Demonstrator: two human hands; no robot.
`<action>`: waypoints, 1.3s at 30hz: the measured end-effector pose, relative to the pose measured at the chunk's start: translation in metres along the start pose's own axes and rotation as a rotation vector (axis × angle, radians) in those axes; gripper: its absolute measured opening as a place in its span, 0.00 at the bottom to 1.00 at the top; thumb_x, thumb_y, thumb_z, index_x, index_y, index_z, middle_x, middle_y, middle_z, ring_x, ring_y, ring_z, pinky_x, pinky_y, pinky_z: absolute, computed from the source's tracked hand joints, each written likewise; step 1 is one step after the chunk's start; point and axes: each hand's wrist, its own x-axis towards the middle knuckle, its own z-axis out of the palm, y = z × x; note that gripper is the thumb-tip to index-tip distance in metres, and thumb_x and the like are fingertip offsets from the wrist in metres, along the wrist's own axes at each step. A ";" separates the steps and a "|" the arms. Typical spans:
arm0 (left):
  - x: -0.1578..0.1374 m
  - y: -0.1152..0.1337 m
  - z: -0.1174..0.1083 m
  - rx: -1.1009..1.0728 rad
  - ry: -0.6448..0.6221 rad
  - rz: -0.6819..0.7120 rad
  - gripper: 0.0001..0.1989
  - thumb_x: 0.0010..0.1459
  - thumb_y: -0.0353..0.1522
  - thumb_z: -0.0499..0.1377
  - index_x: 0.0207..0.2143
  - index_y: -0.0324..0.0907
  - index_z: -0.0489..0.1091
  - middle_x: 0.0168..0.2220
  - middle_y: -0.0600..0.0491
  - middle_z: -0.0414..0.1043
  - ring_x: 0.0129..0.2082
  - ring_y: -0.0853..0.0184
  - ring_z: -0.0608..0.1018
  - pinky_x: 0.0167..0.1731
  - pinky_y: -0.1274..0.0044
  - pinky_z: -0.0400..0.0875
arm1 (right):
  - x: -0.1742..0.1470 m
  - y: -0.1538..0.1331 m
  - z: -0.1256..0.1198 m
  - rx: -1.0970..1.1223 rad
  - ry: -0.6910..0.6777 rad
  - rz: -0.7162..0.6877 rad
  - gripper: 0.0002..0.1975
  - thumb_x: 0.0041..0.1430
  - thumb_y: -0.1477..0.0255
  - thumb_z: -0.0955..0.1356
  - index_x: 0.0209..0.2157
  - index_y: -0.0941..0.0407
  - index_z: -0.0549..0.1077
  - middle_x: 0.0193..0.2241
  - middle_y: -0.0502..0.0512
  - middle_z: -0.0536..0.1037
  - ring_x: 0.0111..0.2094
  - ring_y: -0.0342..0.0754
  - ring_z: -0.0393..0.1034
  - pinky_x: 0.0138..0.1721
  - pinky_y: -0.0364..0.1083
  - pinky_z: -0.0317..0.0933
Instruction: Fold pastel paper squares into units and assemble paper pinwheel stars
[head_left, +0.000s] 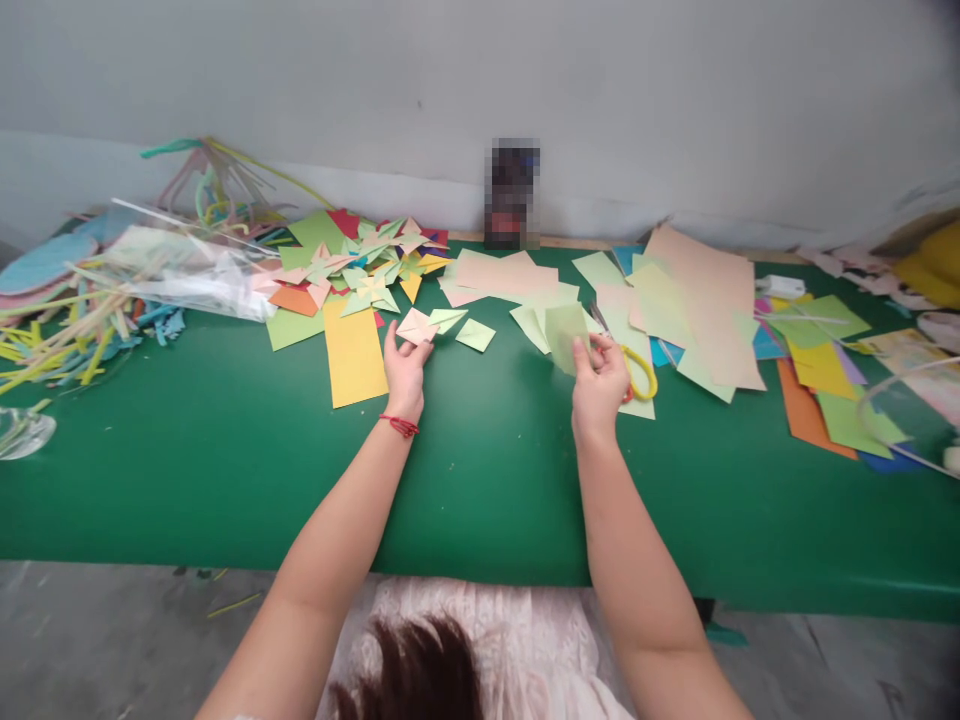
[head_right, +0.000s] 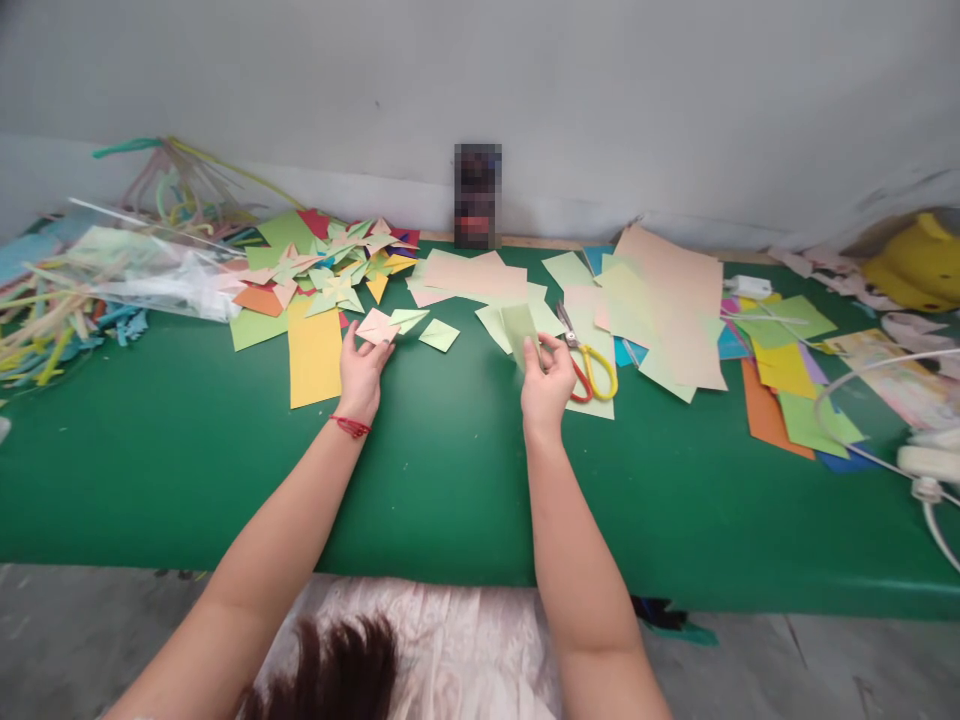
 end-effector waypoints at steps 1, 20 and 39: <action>-0.001 0.002 0.000 0.077 0.035 0.064 0.35 0.50 0.26 0.59 0.59 0.43 0.47 0.55 0.42 0.61 0.54 0.64 0.67 0.53 0.72 0.61 | 0.000 0.000 0.000 0.008 0.000 -0.003 0.19 0.53 0.60 0.66 0.43 0.57 0.66 0.38 0.60 0.77 0.41 0.51 0.72 0.46 0.53 0.64; -0.036 0.006 0.021 0.104 -0.571 -0.166 0.22 0.46 0.38 0.62 0.44 0.37 0.70 0.41 0.46 0.74 0.37 0.63 0.75 0.36 0.74 0.69 | -0.018 -0.016 0.009 -0.409 -0.527 -0.518 0.15 0.56 0.77 0.61 0.39 0.47 0.74 0.54 0.47 0.66 0.57 0.49 0.56 0.57 0.56 0.52; -0.042 0.024 0.022 0.251 -0.774 -0.122 0.19 0.46 0.33 0.61 0.43 0.45 0.73 0.52 0.48 0.67 0.48 0.58 0.71 0.42 0.73 0.67 | -0.012 0.001 0.010 0.078 -0.411 0.197 0.14 0.47 0.64 0.68 0.36 0.55 0.69 0.27 0.50 0.76 0.29 0.45 0.71 0.33 0.44 0.64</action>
